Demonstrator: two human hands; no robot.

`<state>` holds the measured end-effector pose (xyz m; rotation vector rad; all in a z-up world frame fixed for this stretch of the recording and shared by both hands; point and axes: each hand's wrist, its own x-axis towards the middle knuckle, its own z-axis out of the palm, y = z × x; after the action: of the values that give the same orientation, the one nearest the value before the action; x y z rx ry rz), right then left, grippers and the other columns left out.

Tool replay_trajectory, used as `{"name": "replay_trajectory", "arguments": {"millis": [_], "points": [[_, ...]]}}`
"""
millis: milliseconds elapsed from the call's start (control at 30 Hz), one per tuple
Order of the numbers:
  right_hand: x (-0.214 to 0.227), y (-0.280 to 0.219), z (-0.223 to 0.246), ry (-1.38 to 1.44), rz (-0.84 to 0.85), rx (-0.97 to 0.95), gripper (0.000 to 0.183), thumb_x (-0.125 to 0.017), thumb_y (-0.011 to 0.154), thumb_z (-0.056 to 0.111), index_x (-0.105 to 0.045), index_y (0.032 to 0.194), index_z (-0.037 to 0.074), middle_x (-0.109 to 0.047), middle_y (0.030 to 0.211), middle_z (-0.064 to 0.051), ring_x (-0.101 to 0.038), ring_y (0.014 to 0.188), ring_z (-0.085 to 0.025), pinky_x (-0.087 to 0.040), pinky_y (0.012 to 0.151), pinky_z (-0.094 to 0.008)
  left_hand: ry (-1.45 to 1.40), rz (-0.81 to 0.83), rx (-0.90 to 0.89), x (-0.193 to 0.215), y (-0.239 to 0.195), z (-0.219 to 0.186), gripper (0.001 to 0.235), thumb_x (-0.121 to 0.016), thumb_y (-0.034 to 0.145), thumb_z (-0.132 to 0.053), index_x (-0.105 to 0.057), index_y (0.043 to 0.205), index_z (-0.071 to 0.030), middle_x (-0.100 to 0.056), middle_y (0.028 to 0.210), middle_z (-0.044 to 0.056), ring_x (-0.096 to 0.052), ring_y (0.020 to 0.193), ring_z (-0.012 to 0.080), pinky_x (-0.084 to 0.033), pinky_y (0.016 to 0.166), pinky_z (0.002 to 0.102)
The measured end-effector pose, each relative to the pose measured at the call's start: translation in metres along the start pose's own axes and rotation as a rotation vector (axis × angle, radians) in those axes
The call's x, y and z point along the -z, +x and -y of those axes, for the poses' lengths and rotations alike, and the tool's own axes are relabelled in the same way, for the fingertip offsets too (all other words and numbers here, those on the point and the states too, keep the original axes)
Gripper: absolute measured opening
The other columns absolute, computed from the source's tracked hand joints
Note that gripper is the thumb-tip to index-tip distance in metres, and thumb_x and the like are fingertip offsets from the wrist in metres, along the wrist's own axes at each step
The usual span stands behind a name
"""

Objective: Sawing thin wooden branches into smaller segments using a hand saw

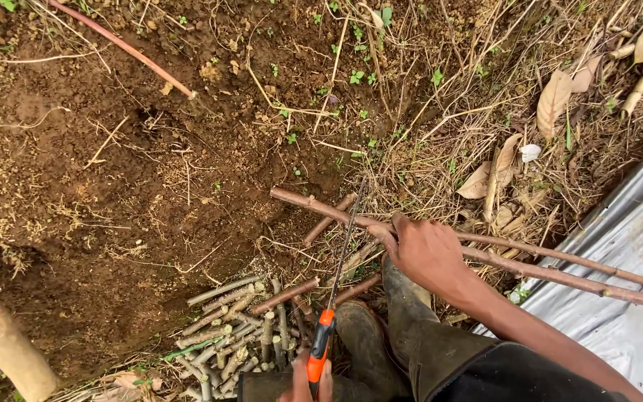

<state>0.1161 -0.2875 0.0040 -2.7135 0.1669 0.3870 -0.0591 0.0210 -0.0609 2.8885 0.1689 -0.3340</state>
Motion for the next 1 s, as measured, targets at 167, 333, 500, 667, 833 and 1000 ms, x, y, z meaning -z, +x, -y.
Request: {"name": "replay_trajectory", "arguments": {"millis": [167, 333, 500, 667, 833, 1000], "points": [[0.002, -0.004, 0.006, -0.031, -0.036, -0.008, 0.053, -0.03, 0.103, 0.061, -0.053, 0.083, 0.018, -0.032, 0.043, 0.01, -0.025, 0.033, -0.008, -0.022, 0.028, -0.03, -0.349, 0.351, -0.109, 0.054, 0.085, -0.094, 0.037, -0.051, 0.106, -0.037, -0.045, 0.135, -0.015, -0.057, 0.052, -0.003, -0.05, 0.037, 0.0164, -0.046, 0.035, 0.033], [-0.003, -0.002, -0.001, -0.007, -0.113, 0.001, 0.054, -0.03, 0.102, 0.061, -0.058, 0.085, 0.017, -0.031, 0.042, 0.009, -0.029, 0.031, -0.008, -0.023, 0.027, -0.029, -0.373, 0.315, -0.233, 0.065, 0.117, -0.123, 0.038, -0.052, 0.108, -0.026, -0.04, 0.142, -0.013, -0.054, 0.051, -0.003, -0.049, 0.034, 0.015, -0.048, 0.025, 0.028], [-0.005, 0.002, -0.009, -0.038, -0.04, -0.025, 0.045, -0.04, 0.104, 0.056, -0.058, 0.097, 0.016, -0.027, 0.044, 0.009, -0.027, 0.034, -0.008, -0.023, 0.03, -0.028, -0.223, 0.449, -0.02, 0.042, 0.077, -0.083, 0.053, -0.048, 0.106, -0.039, -0.032, 0.153, -0.022, -0.055, 0.059, 0.0, -0.053, 0.054, 0.0188, -0.054, 0.05, 0.038], [-0.005, 0.002, -0.004, -0.022, -0.07, 0.0, 0.047, -0.038, 0.105, 0.054, -0.059, 0.089, 0.016, -0.03, 0.042, 0.008, -0.034, 0.031, -0.01, -0.026, 0.027, -0.029, -0.169, -0.021, -0.071, -0.006, 0.024, -0.024, 0.034, -0.065, 0.093, -0.048, -0.062, 0.113, -0.021, -0.064, 0.063, 0.005, -0.065, 0.057, 0.0281, -0.057, 0.057, 0.039], [-0.004, -0.003, 0.003, -0.039, -0.084, -0.026, 0.055, -0.031, 0.102, 0.061, -0.058, 0.087, 0.016, -0.034, 0.044, 0.009, -0.032, 0.032, -0.01, -0.026, 0.028, -0.031, -0.249, 0.164, -0.183, 0.026, 0.09, -0.092, 0.031, -0.055, 0.104, -0.04, -0.052, 0.122, -0.015, -0.058, 0.064, 0.002, -0.055, 0.053, 0.0234, -0.046, 0.049, 0.037], [0.003, 0.0, 0.003, -0.041, -0.05, -0.045, 0.06, -0.03, 0.099, 0.066, -0.062, 0.097, 0.015, -0.031, 0.043, 0.01, -0.031, 0.031, -0.01, -0.026, 0.027, -0.03, -0.273, 0.241, -0.27, 0.059, 0.113, -0.116, 0.022, -0.05, 0.109, -0.033, -0.048, 0.121, -0.014, -0.059, 0.059, -0.001, -0.051, 0.044, 0.0176, -0.047, 0.041, 0.034]]}}
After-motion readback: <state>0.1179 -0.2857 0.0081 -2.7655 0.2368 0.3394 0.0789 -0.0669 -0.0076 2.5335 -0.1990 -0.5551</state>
